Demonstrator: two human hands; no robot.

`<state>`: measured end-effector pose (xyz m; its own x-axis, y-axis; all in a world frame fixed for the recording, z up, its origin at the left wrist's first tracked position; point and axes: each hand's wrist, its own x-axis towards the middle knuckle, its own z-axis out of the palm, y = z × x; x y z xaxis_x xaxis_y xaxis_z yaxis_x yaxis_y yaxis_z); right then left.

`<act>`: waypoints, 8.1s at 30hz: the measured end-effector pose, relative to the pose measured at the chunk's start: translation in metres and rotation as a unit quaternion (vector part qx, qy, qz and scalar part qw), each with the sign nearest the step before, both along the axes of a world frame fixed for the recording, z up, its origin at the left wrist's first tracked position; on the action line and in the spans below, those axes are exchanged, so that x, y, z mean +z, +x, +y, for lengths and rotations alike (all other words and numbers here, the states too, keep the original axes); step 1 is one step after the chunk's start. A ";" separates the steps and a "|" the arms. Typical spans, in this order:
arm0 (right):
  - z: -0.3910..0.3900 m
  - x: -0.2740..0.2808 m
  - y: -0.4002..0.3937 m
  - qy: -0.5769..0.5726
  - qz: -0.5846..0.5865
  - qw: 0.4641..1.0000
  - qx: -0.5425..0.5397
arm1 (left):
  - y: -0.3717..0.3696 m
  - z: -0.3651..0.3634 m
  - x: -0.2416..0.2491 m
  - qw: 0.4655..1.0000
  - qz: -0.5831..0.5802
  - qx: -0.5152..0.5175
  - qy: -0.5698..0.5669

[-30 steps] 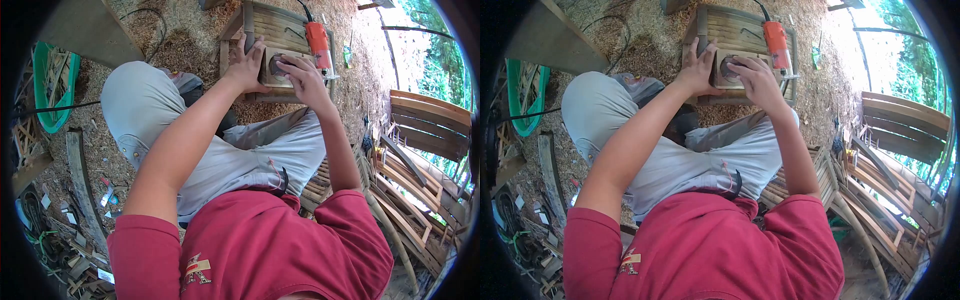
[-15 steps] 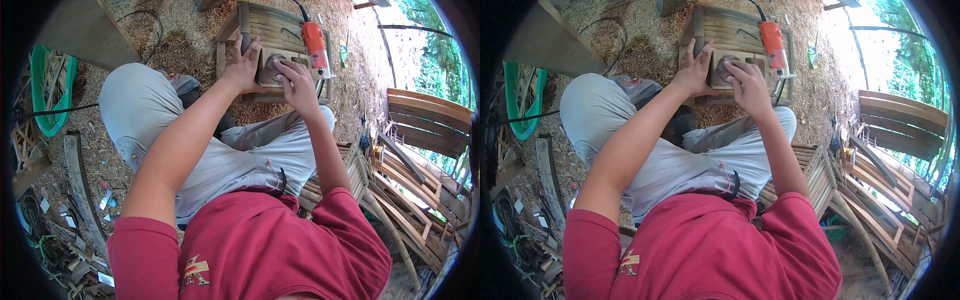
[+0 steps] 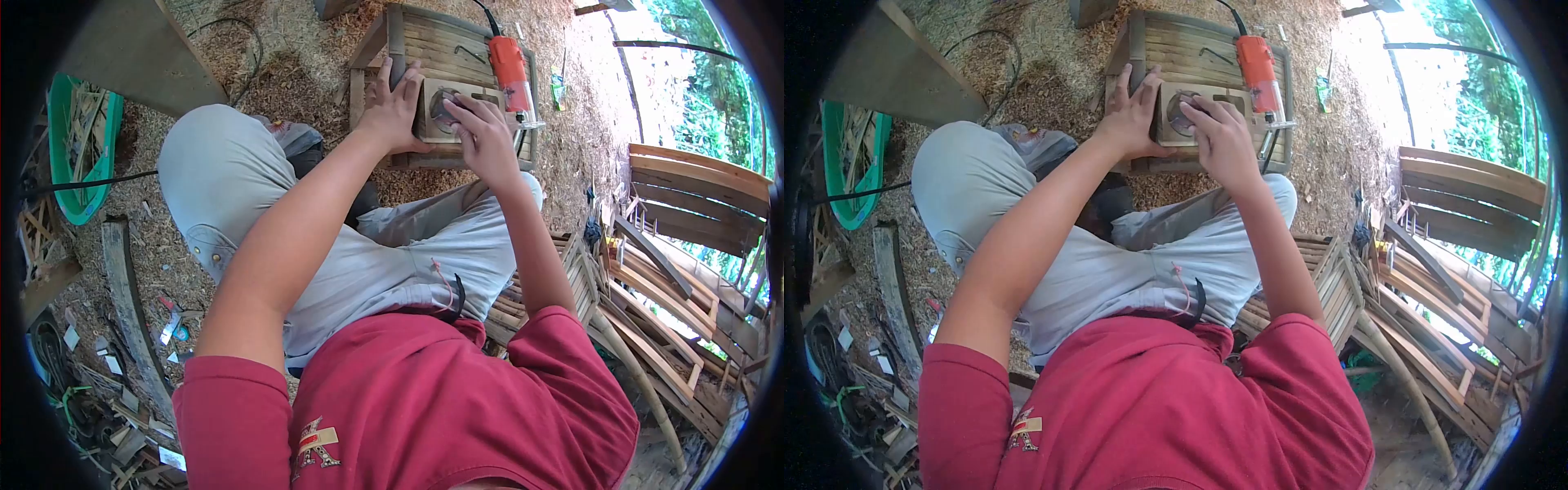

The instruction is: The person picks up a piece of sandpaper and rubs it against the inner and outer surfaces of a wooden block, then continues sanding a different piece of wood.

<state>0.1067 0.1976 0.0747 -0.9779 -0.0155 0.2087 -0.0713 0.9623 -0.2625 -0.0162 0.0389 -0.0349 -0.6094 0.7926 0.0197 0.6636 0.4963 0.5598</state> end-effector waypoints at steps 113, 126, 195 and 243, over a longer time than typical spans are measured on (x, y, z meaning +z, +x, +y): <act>0.054 0.058 -0.037 0.022 -0.260 0.931 0.253 | -0.012 0.000 -0.012 0.996 -0.025 -0.043 0.069; 0.049 0.035 -0.025 -0.005 -0.147 0.972 0.184 | -0.011 0.003 -0.009 0.999 -0.020 -0.023 0.027; 0.008 -0.016 0.003 -0.064 0.072 0.995 -0.036 | -0.007 0.003 -0.012 0.998 -0.003 -0.019 0.055; -0.035 -0.025 0.015 -0.069 0.089 0.968 -0.225 | 0.007 -0.003 -0.003 0.997 0.014 0.007 0.080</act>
<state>0.1215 0.1631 0.0494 -0.8274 0.4440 0.3440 0.2913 0.8628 -0.4132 -0.0089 0.0359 -0.0383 -0.6173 0.7700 0.1613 0.6737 0.4114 0.6139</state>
